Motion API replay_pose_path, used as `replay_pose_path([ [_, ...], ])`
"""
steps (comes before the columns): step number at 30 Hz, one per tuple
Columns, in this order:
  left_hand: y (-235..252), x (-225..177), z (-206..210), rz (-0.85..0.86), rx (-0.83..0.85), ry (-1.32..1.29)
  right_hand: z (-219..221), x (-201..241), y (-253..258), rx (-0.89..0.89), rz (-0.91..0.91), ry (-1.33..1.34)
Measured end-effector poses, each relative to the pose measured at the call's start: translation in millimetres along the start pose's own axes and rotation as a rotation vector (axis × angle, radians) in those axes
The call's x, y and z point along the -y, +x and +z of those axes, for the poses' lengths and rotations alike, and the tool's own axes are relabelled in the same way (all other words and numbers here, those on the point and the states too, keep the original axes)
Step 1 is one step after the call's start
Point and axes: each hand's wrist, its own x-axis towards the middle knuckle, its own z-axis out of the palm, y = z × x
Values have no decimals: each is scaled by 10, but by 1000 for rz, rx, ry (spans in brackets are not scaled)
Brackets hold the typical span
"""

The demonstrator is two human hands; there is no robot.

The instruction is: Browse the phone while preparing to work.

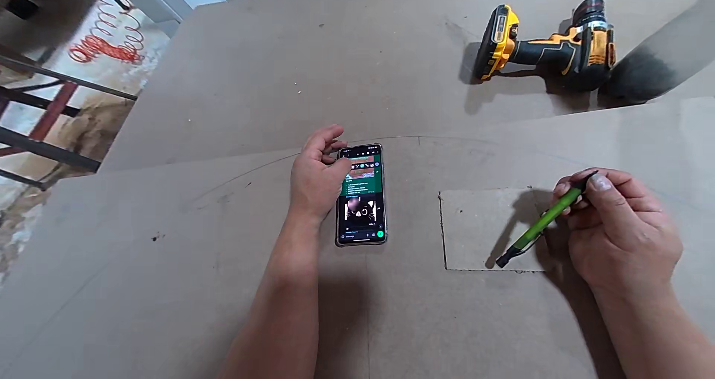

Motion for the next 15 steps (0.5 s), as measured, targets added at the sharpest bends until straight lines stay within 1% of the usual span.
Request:
replay_pose_path([
  [6, 3, 4, -1, 33, 17, 48, 2, -3, 0, 4, -7, 11],
  [10, 6, 11, -42, 27, 28, -49, 2, 5, -4, 2, 0, 18],
  [12, 10, 10, -54, 30, 57, -54, 0, 4, -2, 3, 0, 14],
  [15, 23, 33, -102, 69, 131, 15, -8, -10, -1, 9, -5, 15],
])
